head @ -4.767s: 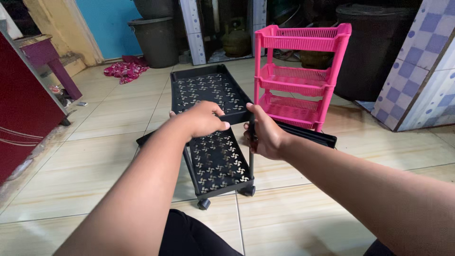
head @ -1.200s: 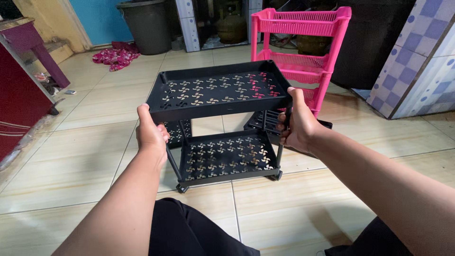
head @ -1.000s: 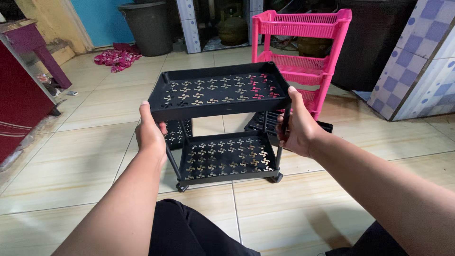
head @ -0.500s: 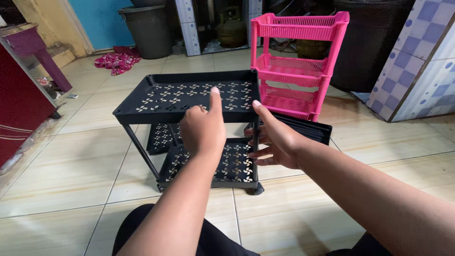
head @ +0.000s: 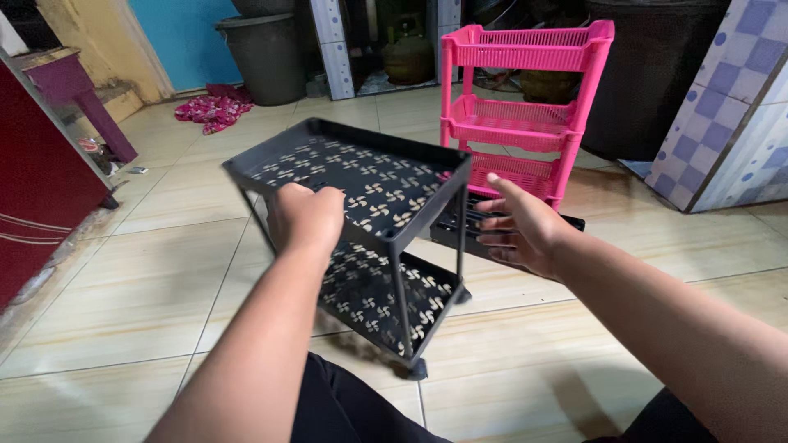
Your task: The person assembles a black plastic rolling rack by inserting vertical poles into perforated trays and securing them with small fasteners. They attach wheels to the base tray, stack additional trays, and connect the frame with poles and clips.
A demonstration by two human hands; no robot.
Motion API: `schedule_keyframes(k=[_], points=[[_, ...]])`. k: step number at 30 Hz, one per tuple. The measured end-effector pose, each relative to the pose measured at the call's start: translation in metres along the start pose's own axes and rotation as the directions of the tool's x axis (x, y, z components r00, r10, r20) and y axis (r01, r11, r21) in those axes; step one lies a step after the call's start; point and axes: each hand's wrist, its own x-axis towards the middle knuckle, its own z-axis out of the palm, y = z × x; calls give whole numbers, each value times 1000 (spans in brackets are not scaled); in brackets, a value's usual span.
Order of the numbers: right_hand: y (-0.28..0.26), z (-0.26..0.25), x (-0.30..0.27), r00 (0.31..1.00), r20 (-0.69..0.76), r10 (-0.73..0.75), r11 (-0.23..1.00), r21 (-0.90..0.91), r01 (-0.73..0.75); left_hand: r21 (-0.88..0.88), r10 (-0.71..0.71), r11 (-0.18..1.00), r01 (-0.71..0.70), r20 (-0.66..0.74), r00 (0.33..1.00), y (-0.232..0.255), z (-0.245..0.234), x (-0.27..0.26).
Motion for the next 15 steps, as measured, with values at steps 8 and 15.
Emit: schedule_keyframes(k=[8, 15], points=[[-2, 4, -23, 950, 311, 37, 999, -4, -38, -138, 35, 990, -23, 86, 996, -13, -1, 33], [12, 24, -3, 928, 367, -61, 996, 87, 31, 203, 269, 950, -237, -143, 953, 16, -10, 22]])
